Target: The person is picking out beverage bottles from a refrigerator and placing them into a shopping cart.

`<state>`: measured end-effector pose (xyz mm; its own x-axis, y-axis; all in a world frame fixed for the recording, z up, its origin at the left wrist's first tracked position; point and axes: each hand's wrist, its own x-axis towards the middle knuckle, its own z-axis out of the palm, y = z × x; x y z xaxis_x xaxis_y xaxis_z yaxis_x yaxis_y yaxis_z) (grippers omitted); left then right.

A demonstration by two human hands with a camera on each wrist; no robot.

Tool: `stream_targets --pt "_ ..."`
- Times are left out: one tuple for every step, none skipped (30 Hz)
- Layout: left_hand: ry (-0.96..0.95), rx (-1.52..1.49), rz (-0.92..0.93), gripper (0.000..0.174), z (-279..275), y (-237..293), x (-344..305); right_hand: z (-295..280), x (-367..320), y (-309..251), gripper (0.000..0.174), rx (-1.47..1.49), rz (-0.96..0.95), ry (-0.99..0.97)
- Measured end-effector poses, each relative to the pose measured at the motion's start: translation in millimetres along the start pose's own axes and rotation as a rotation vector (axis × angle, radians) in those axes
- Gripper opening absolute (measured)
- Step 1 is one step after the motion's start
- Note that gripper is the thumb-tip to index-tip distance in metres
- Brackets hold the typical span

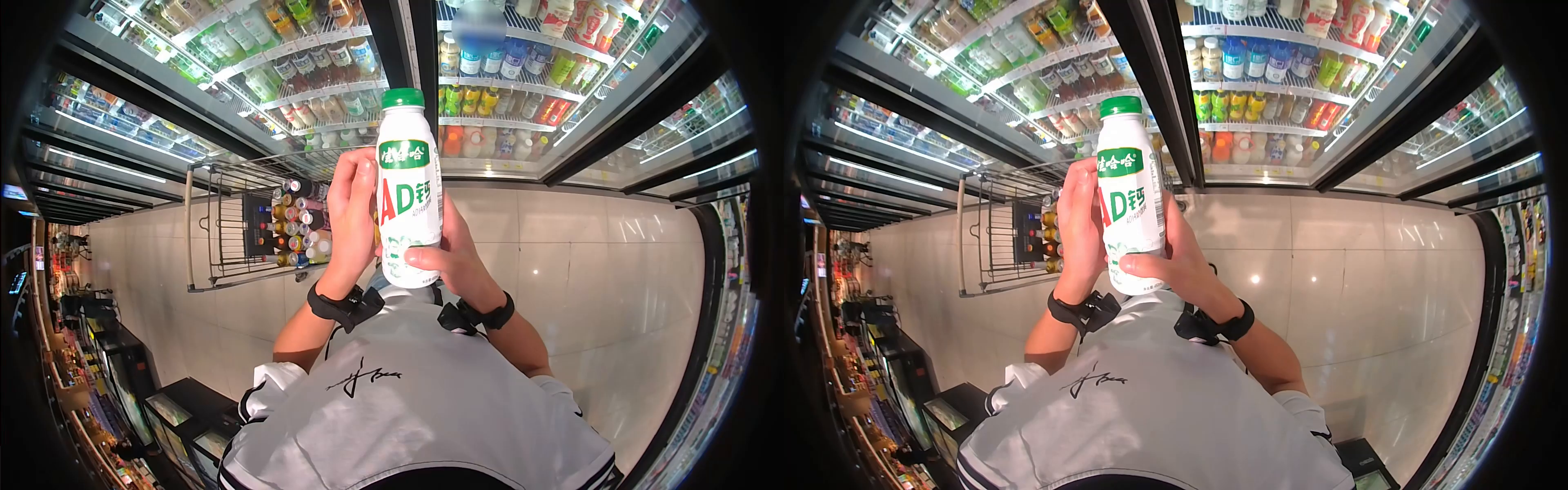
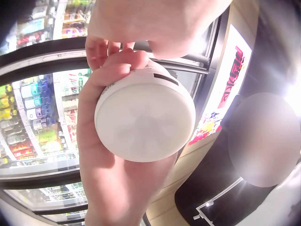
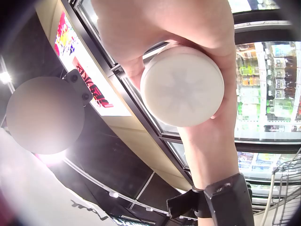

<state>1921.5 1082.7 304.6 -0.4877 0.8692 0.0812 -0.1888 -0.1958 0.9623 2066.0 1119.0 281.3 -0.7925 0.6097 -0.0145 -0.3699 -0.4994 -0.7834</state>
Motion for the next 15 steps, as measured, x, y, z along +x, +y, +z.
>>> stream_targets --pt "0.0 0.002 0.0 0.031 -2 -2 1 0 1 -2 0.082 0.023 -0.004 0.003" --pt "-0.01 0.009 0.002 0.032 -5 -5 2 0 2 -3 0.082 0.024 -0.004 0.002" --pt "-0.02 0.017 0.006 0.033 -7 -7 2 -1 3 -5 0.082 0.059 0.028 -0.01" --pt "-0.02 0.018 0.007 0.033 -7 -7 3 -1 4 -6 0.083 0.094 0.061 -0.023" --pt "-0.014 0.012 0.006 0.031 -7 -6 2 -2 4 -6 0.083 0.095 0.06 -0.023" --pt "-0.008 0.005 0.004 0.029 -7 -5 2 -2 5 -5 0.085 0.072 0.051 -0.022" --pt "-0.009 0.006 0.005 0.029 -7 -4 0 -2 5 -4 0.088 0.05 0.041 -0.02" --pt "-0.001 0.066 0.023 0.029 -5 -3 -1 1 6 -3 0.088 0.051 0.041 -0.019" --pt "0.008 0.125 0.042 0.03 -3 -1 -1 7 8 -1 0.092 -0.101 -0.083 0.055" --pt "0.007 0.126 0.04 0.03 1 0 -3 10 7 0 0.096 -0.253 -0.206 0.128" --pt "-0.004 0.126 0.054 0.031 7 -1 -4 10 6 2 0.096 -0.253 -0.206 0.129" --pt "-0.014 0.127 0.068 0.033 10 0 -5 11 5 3 0.099 -0.436 -0.312 0.129" --pt "-0.011 0.129 0.071 0.033 8 6 -3 12 5 5 0.102 -0.619 -0.418 0.124" --pt "-0.064 -0.07 -0.105 0.036 6 13 -3 17 -1 -5 0.104 -0.705 -0.417 0.096" --pt "-0.117 -0.27 -0.282 0.039 2 18 -2 21 -6 -12 0.104 -0.703 -0.415 0.091"
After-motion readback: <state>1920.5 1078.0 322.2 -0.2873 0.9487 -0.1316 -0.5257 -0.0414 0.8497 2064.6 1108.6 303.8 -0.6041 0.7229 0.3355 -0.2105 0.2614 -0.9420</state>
